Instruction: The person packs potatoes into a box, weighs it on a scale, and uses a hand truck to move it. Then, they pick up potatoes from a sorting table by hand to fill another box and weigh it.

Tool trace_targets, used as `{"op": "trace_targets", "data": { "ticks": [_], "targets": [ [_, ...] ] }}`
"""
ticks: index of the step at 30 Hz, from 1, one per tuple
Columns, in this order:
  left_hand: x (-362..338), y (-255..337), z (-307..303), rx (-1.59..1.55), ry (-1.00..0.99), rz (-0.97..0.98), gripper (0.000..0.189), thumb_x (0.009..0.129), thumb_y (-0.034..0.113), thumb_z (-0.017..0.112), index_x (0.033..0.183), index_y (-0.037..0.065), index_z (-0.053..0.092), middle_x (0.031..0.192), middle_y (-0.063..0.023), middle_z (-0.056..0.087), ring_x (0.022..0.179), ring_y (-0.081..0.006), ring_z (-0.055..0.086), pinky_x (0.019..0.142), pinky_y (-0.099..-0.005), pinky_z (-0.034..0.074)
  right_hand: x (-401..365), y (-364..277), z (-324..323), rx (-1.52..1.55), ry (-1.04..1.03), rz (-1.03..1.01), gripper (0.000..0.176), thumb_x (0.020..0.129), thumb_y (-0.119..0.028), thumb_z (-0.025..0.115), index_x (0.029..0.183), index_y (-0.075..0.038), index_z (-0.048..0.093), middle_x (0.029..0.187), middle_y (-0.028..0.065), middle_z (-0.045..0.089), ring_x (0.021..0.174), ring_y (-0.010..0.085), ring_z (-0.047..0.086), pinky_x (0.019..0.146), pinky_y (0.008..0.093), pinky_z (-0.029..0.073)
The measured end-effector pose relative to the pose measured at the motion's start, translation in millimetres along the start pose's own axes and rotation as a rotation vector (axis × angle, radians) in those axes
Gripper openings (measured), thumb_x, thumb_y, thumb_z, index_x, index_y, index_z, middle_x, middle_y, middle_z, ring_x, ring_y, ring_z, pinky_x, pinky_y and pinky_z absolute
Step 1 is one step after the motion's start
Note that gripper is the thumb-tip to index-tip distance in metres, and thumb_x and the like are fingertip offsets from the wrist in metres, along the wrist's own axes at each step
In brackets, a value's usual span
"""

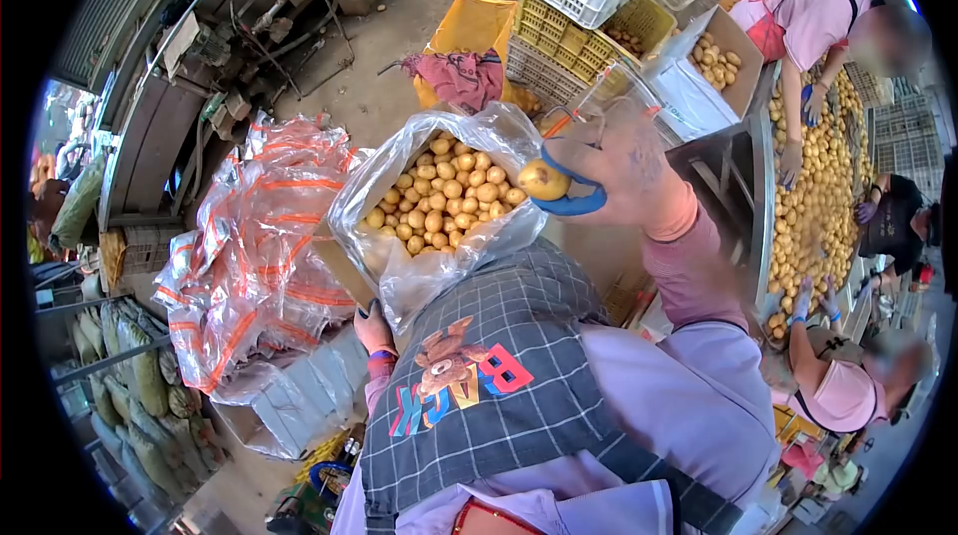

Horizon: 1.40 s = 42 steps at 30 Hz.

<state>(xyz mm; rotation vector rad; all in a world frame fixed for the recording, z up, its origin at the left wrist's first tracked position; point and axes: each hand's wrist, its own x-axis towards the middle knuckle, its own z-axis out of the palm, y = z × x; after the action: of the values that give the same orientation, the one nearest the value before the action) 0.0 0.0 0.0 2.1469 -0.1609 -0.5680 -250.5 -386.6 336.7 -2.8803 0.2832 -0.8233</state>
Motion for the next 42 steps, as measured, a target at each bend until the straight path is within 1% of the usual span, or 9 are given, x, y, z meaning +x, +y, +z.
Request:
{"op": "trace_targets", "data": {
  "ticks": [14,17,20,26,29,32,37,39,42],
  "targets": [
    [-7.4,7.4,-6.6,-0.013,-0.028,0.031,0.030,0.084,0.011,0.059,0.108,-0.007,0.062,0.101,-0.0153,0.069,0.092,-0.0233,0.064,0.082,-0.0318,0.046,0.9,-3.2,-1.5,0.019,0.139,-0.064,0.039,0.072,-0.037,0.075,0.094,-0.008,0.063,0.068,0.0059,0.061,0.058,0.0204,0.061,0.050,0.0340,0.047],
    [-3.5,4.6,-5.3,-0.004,-0.016,0.019,0.031,0.084,0.012,0.060,0.108,-0.006,0.062,0.101,-0.0151,0.069,0.092,-0.0220,0.064,0.083,-0.0316,0.046,-11.8,59.8,4.0,0.090,0.606,0.564,0.041,0.073,-0.033,0.077,0.097,-0.002,0.063,0.079,0.0108,0.066,0.066,0.0195,0.065,0.061,0.0330,0.052],
    [-3.5,2.4,-2.7,-0.034,-0.019,0.010,0.031,0.083,0.012,0.061,0.108,-0.006,0.063,0.101,-0.0149,0.069,0.092,-0.0222,0.064,0.083,-0.0317,0.046,-66.3,192.1,34.8,-0.360,0.219,0.976,0.051,0.081,-0.042,0.067,0.107,0.001,0.058,0.090,0.0209,0.067,0.084,0.0414,0.062,0.077,0.0415,0.050],
    [12.2,-21.9,-2.6,-0.024,-0.055,0.023,0.031,0.083,0.014,0.061,0.107,-0.005,0.063,0.101,-0.0134,0.069,0.091,-0.0232,0.064,0.082,-0.0337,0.046,-143.6,115.8,162.8,0.717,-0.525,1.390,0.026,0.085,-0.028,0.062,0.088,-0.002,0.067,0.073,0.0083,0.067,0.053,0.0158,0.062,0.048,0.0291,0.052],
    [17.5,-16.7,-10.1,0.042,-0.159,0.022,0.031,0.082,0.014,0.062,0.106,-0.005,0.063,0.097,-0.0112,0.069,0.087,-0.0214,0.064,0.078,-0.0337,0.048,-186.8,114.0,270.8,0.665,-0.532,1.456,0.024,0.082,-0.023,0.061,0.091,-0.002,0.068,0.081,0.0107,0.068,0.070,0.0200,0.066,0.061,0.0343,0.052],
    [22.1,-17.7,-17.5,-0.214,-0.302,-0.220,0.028,0.082,0.014,0.063,0.103,-0.004,0.065,0.091,-0.0076,0.068,0.080,-0.0176,0.063,0.072,-0.0311,0.048,-113.1,17.0,265.4,0.212,-0.173,0.678,0.035,0.082,-0.029,0.062,0.103,-0.002,0.062,0.092,0.0213,0.065,0.091,0.0376,0.062,0.082,0.0435,0.048],
    [28.9,2.0,-6.3,0.194,-0.324,-0.263,0.029,0.081,0.017,0.061,0.104,-0.001,0.065,0.087,-0.0115,0.068,0.078,-0.0198,0.064,0.071,-0.0311,0.049,-87.9,45.8,262.6,0.216,-0.322,0.616,0.037,0.080,-0.032,0.068,0.101,-0.002,0.062,0.089,0.0167,0.066,0.082,0.0308,0.064,0.073,0.0411,0.049],
    [27.2,-14.3,-4.8,0.114,-0.276,-0.210,0.029,0.081,0.018,0.061,0.104,0.000,0.065,0.088,-0.0123,0.068,0.081,-0.0209,0.064,0.073,-0.0324,0.049,-52.4,56.1,225.9,1.201,-0.121,1.045,0.030,0.081,-0.023,0.068,0.100,0.000,0.064,0.089,0.0103,0.066,0.077,0.0192,0.063,0.070,0.0310,0.050],
    [21.7,-22.8,-5.5,0.068,-0.205,-0.175,0.028,0.081,0.017,0.064,0.103,-0.001,0.065,0.086,-0.0045,0.066,0.077,-0.0150,0.061,0.070,-0.0299,0.048,49.4,19.4,75.2,1.544,-0.649,0.699,0.033,0.084,-0.016,0.066,0.108,0.006,0.063,0.096,0.0091,0.067,0.078,0.0142,0.062,0.071,0.0255,0.051]
  ]
}}
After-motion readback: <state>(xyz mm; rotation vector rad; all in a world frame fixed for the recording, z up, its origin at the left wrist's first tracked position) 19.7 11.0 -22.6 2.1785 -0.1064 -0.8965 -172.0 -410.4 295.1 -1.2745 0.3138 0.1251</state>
